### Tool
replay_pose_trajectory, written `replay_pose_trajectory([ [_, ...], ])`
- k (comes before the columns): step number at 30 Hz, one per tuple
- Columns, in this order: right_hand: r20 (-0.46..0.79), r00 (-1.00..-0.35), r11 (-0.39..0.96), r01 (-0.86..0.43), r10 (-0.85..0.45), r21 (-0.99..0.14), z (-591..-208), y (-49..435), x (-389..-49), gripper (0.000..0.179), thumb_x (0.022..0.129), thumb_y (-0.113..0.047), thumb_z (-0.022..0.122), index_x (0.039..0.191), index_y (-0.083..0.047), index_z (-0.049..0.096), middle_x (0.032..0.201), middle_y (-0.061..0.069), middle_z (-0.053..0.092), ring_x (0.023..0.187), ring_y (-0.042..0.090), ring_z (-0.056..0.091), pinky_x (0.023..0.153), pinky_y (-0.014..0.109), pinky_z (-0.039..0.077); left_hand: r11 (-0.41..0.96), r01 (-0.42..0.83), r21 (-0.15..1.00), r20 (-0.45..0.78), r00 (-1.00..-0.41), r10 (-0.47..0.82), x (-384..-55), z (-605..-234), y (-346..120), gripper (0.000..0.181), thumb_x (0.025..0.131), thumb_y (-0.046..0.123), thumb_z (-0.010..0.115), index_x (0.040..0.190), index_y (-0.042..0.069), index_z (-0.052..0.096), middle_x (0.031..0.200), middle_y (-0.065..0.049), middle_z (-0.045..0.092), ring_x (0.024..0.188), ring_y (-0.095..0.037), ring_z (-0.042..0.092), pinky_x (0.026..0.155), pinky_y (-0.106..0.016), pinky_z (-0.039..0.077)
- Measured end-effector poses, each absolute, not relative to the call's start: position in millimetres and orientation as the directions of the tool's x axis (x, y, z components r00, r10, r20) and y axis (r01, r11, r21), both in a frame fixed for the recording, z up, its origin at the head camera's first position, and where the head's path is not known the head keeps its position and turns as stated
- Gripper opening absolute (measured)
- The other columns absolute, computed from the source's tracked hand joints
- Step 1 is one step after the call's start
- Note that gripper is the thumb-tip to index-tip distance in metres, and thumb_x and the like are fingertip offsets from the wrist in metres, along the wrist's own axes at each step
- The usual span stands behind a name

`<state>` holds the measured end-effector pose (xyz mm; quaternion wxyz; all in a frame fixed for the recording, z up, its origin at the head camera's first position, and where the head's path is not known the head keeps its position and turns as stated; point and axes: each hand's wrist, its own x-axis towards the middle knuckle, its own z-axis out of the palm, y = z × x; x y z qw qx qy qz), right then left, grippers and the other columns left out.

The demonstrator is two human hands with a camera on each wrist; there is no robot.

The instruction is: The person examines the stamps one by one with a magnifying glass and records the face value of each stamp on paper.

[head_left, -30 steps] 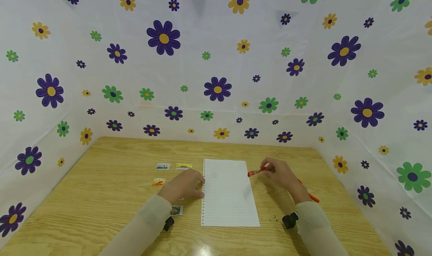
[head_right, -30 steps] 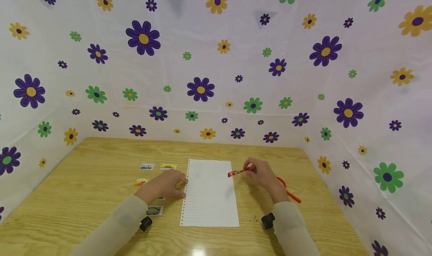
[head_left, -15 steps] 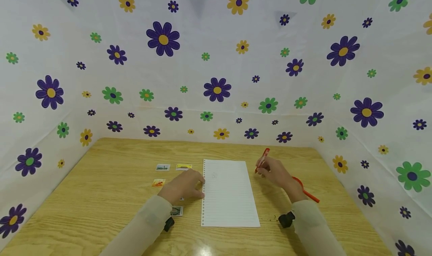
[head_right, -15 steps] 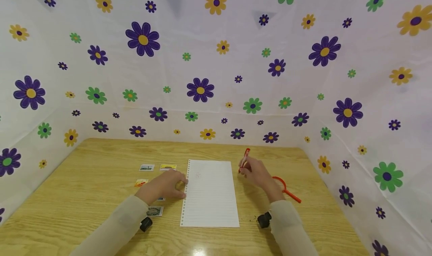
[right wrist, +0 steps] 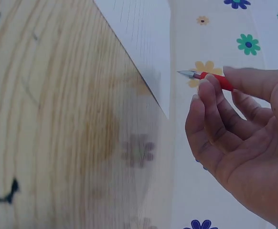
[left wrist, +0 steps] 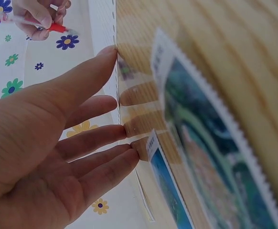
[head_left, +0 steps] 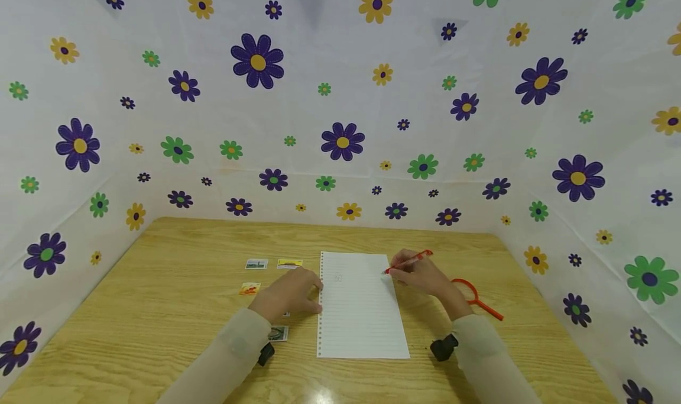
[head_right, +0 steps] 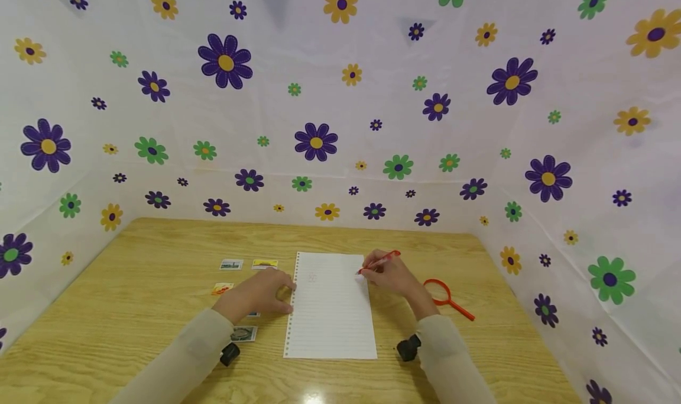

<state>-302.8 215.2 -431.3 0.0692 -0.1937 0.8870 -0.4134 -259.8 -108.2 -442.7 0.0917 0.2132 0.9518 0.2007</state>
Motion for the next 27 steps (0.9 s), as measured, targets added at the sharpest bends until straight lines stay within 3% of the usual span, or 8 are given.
replay_pose_trajectory([
  [5, 0.000, -0.911, 0.487, -0.219, -0.412, -0.846, -430.9, 209.4, -303.3, 0.019, 0.099, -0.011, 0.068, 0.108, 0.004, 0.060, 0.098, 0.016, 0.064, 0.081, 0.023, 0.061, 0.071, 0.025, 0.057, 0.830, 0.369, 0.419, -0.086, -0.893, 0.441, -258.7, -441.3, -107.5, 0.044, 0.085, 0.027, 0.086, 0.122, 0.006, 0.074, 0.134, -0.010, 0.070, 0.133, -0.033, 0.060, 0.114, -0.048, 0.048],
  [10, -0.025, -0.913, 0.486, -0.194, -0.408, -0.852, -434.4, 203.5, -307.2, 0.025, 0.099, -0.013, 0.068, 0.117, 0.005, 0.064, 0.105, 0.022, 0.069, 0.083, 0.023, 0.067, 0.079, 0.033, 0.063, 0.832, 0.369, 0.414, -0.088, -0.894, 0.440, -258.8, -440.9, -107.1, 0.044, 0.085, 0.027, 0.086, 0.122, 0.006, 0.074, 0.133, -0.010, 0.070, 0.132, -0.033, 0.060, 0.114, -0.048, 0.047],
  [18, -0.076, -0.911, 0.447, -0.126, -0.406, -0.885, -443.5, 195.9, -312.2, 0.028, 0.100, -0.018, 0.068, 0.122, -0.001, 0.070, 0.117, 0.020, 0.073, 0.090, 0.017, 0.070, 0.083, 0.027, 0.062, 0.834, 0.363, 0.415, -0.093, -0.895, 0.436, -258.8, -441.0, -107.8, 0.044, 0.086, 0.028, 0.085, 0.123, 0.007, 0.074, 0.134, -0.010, 0.069, 0.133, -0.033, 0.059, 0.115, -0.048, 0.047],
  [27, -0.170, -0.917, 0.470, -0.022, -0.361, -0.883, -447.9, 185.7, -318.3, 0.026, 0.096, -0.024, 0.074, 0.116, -0.008, 0.074, 0.111, 0.005, 0.076, 0.091, 0.014, 0.070, 0.086, 0.028, 0.060, 0.834, 0.369, 0.410, -0.096, -0.892, 0.442, -260.6, -441.5, -107.7, 0.045, 0.086, 0.028, 0.085, 0.123, 0.007, 0.074, 0.135, -0.010, 0.070, 0.133, -0.033, 0.060, 0.114, -0.048, 0.048],
])
